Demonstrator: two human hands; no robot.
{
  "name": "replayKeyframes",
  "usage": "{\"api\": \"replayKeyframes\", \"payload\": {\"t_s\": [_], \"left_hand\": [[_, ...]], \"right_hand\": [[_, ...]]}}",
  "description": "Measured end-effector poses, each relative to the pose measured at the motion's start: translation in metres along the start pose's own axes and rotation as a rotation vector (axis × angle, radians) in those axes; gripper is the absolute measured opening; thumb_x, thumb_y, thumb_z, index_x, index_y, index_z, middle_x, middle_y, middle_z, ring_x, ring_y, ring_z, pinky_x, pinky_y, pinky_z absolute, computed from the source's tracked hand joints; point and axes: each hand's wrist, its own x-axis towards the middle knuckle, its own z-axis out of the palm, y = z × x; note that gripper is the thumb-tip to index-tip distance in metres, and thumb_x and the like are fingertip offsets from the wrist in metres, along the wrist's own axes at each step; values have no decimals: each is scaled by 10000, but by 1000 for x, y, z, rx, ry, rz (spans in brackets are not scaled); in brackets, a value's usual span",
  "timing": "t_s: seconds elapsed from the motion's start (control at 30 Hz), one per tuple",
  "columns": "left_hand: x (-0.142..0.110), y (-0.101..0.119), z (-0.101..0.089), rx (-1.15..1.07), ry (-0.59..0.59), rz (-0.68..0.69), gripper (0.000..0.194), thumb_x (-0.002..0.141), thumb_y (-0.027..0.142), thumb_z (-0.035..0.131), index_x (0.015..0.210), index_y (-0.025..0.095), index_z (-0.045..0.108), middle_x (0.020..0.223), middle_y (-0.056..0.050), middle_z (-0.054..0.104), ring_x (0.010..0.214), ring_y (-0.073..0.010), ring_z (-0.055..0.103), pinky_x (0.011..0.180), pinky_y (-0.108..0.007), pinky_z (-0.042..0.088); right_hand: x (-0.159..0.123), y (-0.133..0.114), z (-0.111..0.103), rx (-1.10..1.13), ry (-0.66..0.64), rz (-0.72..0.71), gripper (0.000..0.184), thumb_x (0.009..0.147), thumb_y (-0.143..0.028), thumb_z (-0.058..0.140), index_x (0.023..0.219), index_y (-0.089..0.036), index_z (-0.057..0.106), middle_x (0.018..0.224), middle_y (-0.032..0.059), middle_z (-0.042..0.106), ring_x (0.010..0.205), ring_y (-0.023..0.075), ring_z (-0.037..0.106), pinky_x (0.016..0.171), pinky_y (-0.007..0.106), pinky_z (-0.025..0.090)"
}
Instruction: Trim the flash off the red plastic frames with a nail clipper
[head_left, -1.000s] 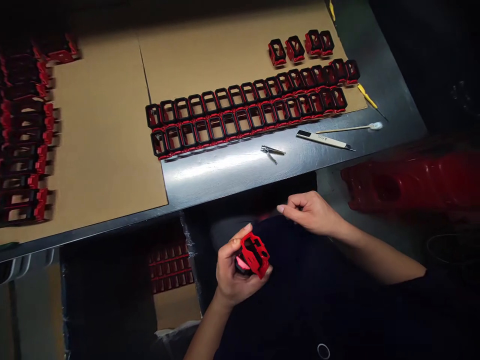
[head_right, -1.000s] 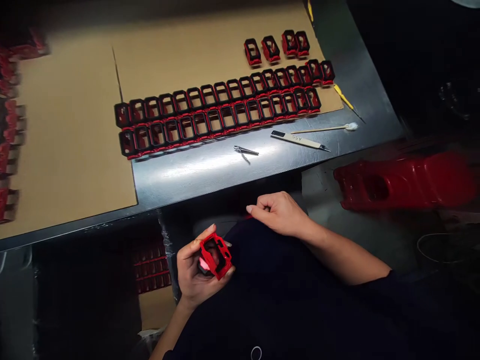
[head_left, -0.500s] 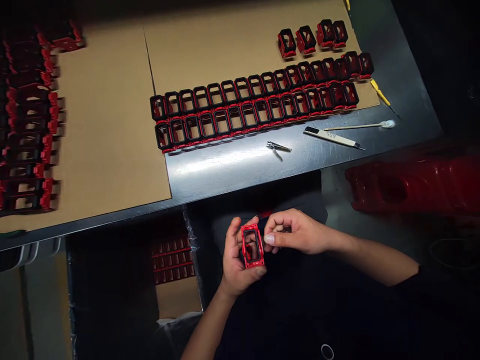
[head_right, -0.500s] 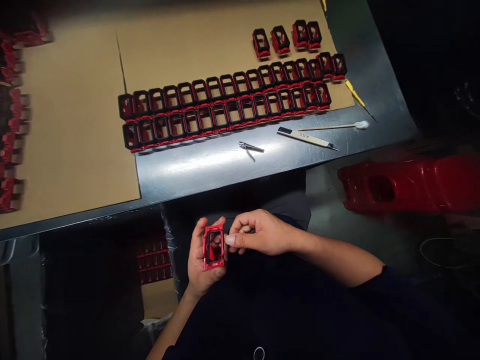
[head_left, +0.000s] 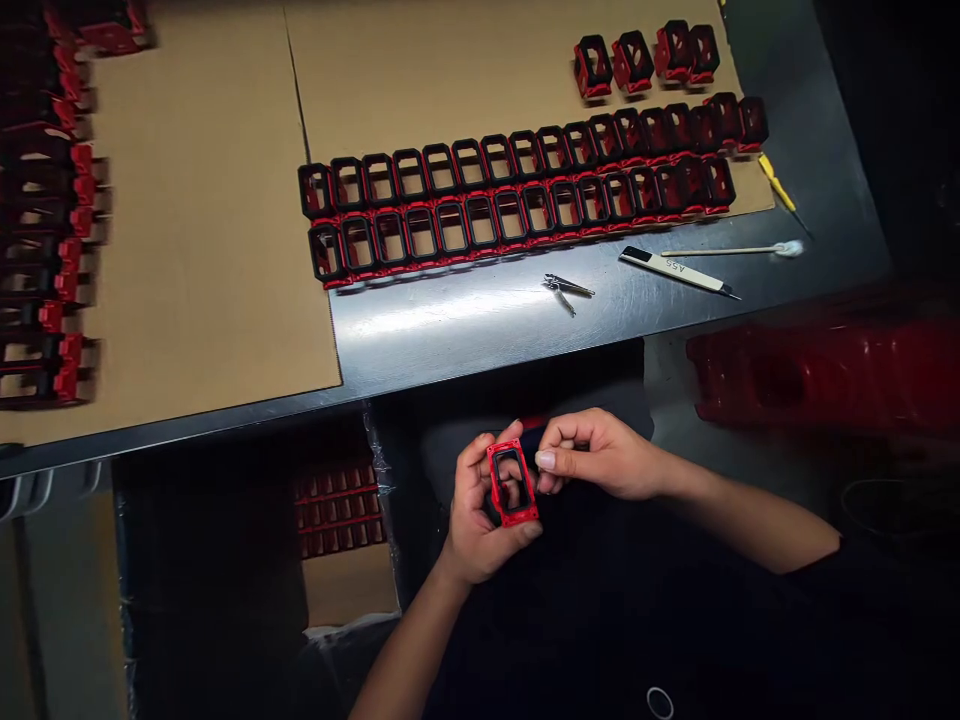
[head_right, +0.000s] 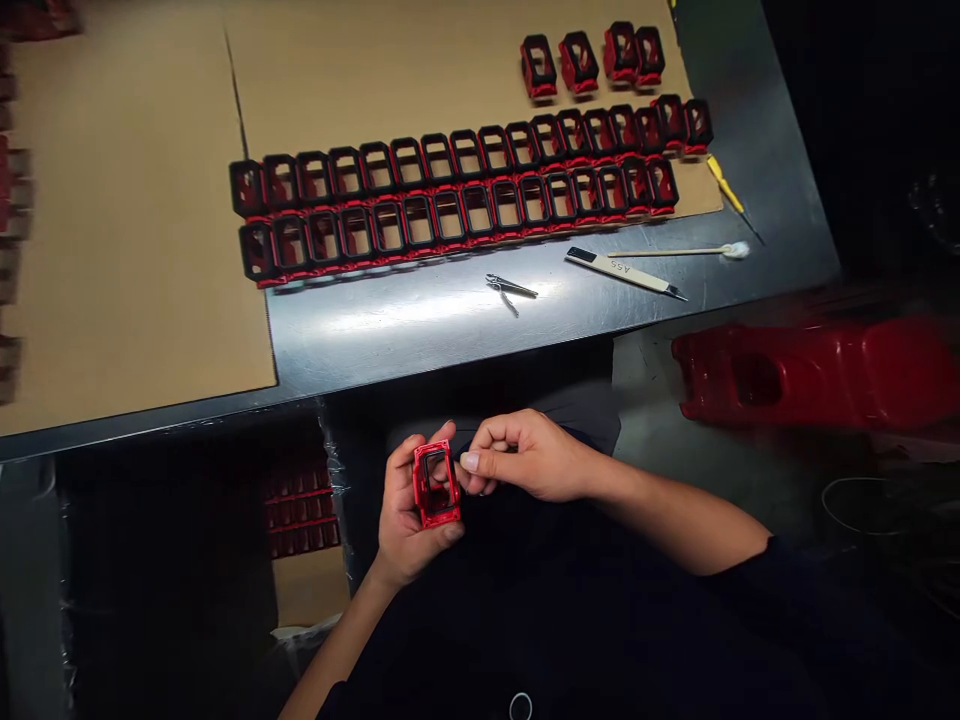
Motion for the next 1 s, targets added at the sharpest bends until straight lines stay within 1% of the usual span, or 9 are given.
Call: {"api": "replayKeyframes", "payload": {"t_s": [0.13,0.23,0.37,0.53,0.7,0.87,0.93,1.0], "left_hand": [[-1,-1,-1,39,0,20,810,812,342,839,1468,400,366,1567,-132,448,918,-146,658,679,-229,553],[0,-1,0,36,4,15,801,803,349,846,1453,373,380,1554,-144,463,949,-160,678,686,-228,562],[1,0,1,34,26,-33,779,790,375,853,1421,350,397,1538,-165,487,903,-159,692,667,-232,565],[3,2,1,37,18,-69,802,765,362,875,1414,321,405,1487,-172,544,852,-159,702,696,-273,596],[1,-2,0,78,11,-25,800,798,303,847,1457,328,394,1478,-158,547,958,-190,716,860,-372,616],[-1,-4,-1,126,16,-11,821,811,275,827,1494,370,382,1467,-112,559,1101,-228,694,908,-375,602],[-2,-3,-1,161,21,-2,832,812,263,821,1508,353,373,1453,-121,568,1156,-247,677,921,-370,595],[-1,-2,-2,208,31,14,838,802,267,825,1512,310,381,1430,-142,580,1166,-264,673,928,-374,592]], "right_hand": [[-1,-2,1,-14,1,-6,370,856,-440,799,828,-101,652,771,38,707,699,89,662,694,187,554],[-1,-3,1,-45,7,-18,376,867,-456,783,825,-105,652,770,39,702,700,94,654,703,203,550],[-1,-3,1,-73,9,-12,391,831,-468,814,818,-114,649,772,40,705,703,103,654,703,211,545],[-1,-2,0,-131,38,-16,428,857,-529,772,814,-123,643,770,47,705,703,116,655,708,234,549],[-3,-1,-3,-235,82,-59,417,900,-524,728,829,-119,659,796,55,714,733,117,660,716,223,520],[-5,-2,-6,-324,122,-76,449,911,-563,698,830,-123,658,796,61,718,722,122,641,690,226,481],[-5,-2,-7,-345,143,-79,455,908,-572,697,836,-125,658,797,64,720,720,122,634,688,228,475],[-5,-1,-9,-351,159,-92,445,908,-566,698,850,-127,661,808,67,723,731,126,637,696,229,479]]}}
